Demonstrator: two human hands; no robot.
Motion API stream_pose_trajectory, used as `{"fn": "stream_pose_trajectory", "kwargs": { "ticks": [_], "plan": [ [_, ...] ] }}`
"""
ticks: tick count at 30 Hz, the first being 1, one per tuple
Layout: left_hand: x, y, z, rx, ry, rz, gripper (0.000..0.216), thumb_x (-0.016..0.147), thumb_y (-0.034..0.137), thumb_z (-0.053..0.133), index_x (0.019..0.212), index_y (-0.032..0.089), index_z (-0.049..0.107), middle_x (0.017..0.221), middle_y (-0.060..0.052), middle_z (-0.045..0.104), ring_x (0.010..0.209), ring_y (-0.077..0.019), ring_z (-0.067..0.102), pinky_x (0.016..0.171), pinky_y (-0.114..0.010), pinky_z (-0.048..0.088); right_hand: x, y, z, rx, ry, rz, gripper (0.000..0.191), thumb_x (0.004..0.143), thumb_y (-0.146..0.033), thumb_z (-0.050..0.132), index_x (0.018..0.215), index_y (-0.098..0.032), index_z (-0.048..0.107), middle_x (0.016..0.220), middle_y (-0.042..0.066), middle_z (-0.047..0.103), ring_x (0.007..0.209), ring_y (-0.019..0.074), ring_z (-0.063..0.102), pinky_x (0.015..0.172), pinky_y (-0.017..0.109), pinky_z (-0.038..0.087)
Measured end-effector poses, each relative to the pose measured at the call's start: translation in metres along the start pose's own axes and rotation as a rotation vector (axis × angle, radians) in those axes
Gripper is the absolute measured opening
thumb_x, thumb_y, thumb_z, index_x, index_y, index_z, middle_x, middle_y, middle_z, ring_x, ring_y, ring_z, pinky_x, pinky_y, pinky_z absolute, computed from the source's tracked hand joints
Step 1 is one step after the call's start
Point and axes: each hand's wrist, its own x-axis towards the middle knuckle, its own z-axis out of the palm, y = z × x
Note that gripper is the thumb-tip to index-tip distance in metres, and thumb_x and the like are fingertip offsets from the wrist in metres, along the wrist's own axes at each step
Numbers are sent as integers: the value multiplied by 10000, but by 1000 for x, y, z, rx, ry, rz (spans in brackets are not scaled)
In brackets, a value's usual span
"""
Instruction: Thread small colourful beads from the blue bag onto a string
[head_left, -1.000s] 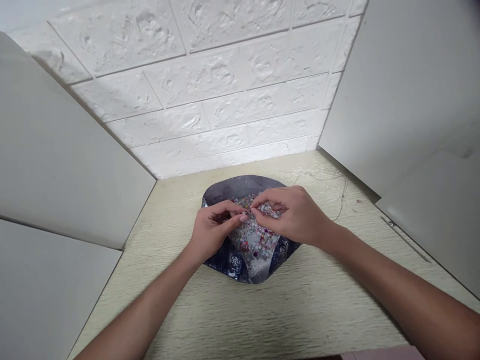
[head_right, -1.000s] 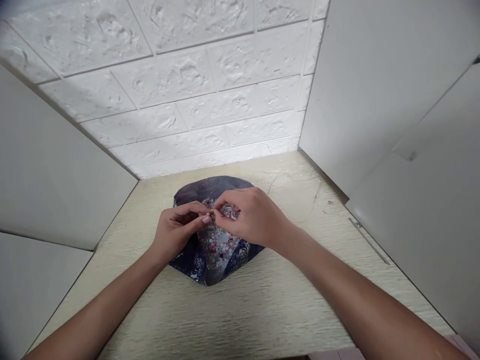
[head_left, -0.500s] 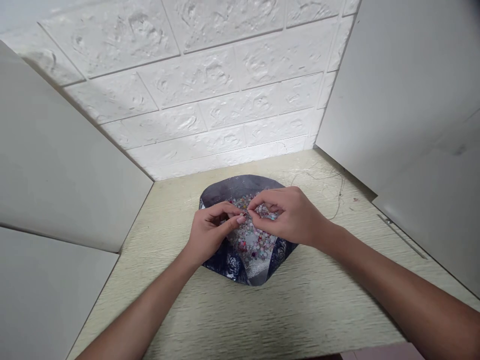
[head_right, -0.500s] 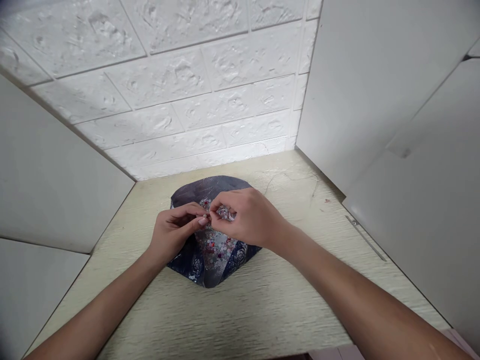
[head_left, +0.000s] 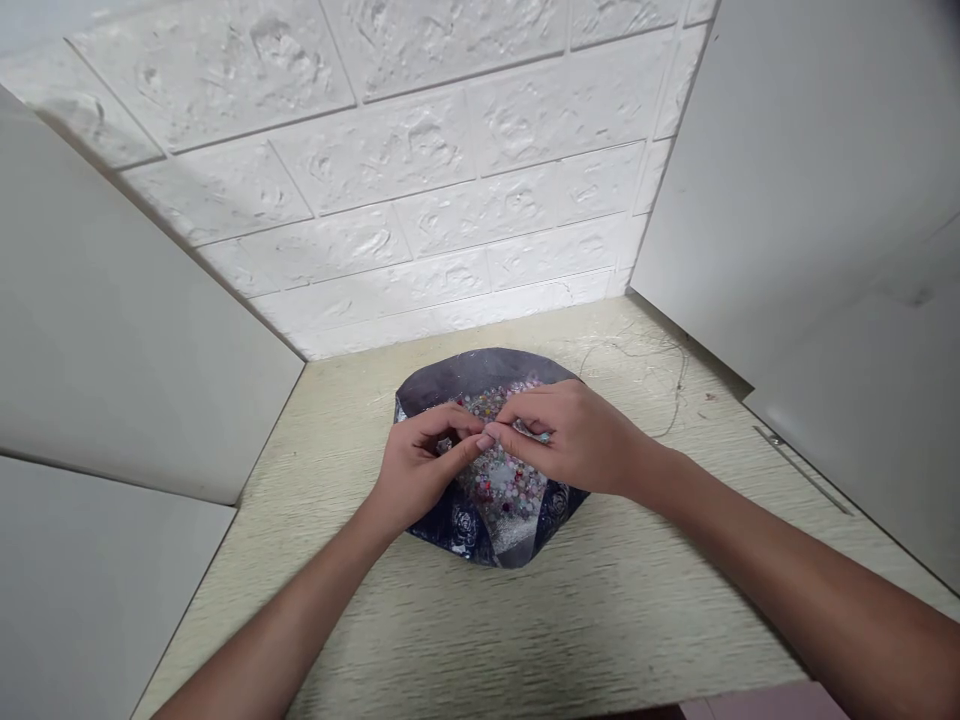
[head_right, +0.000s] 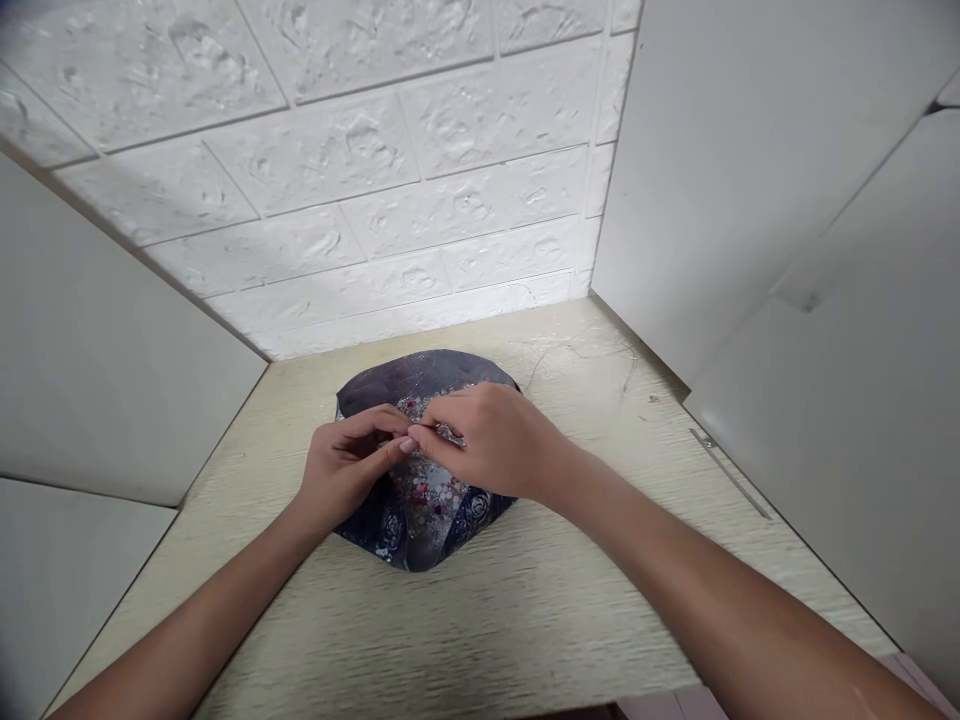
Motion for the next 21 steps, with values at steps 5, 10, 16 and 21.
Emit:
{"fn": "stream_pose_trajectory", "kwargs": {
  "ticks": [5,10,16,21],
  "plan": [
    [-2,1,0,147,-36,104,15,805,183,674,810,169,673,791,-44,650,719,-136,577,653,-274,463,-1,1,-1,-60,-162,58,332,932,-302,431,649,-167,539,553,-23,491,532,92,413,566,250,288],
    [-4,-1,0,220,-41,181,46,802,143,670,840,166,658,833,-46,646,762,-136,592,679,-267,475,-1,1,0,-47,-182,85,339,926,-315,447,628,-167,511,546,-32,484,521,82,390,550,244,257],
    [-3,-1,0,298,-42,215,32,822,141,648,834,170,648,824,-30,645,747,-119,595,659,-236,472,0,3,0,-42,-201,106,356,934,-342,441,634,-166,516,554,-27,516,528,83,416,557,238,269],
    [-2,-3,0,357,-52,218,44,851,182,619,811,171,632,792,-25,650,722,-118,596,648,-231,468,0,4,-1,-30,-225,117,381,946,-363,424,636,-167,524,560,-25,527,533,84,419,563,239,275]
  ]
}}
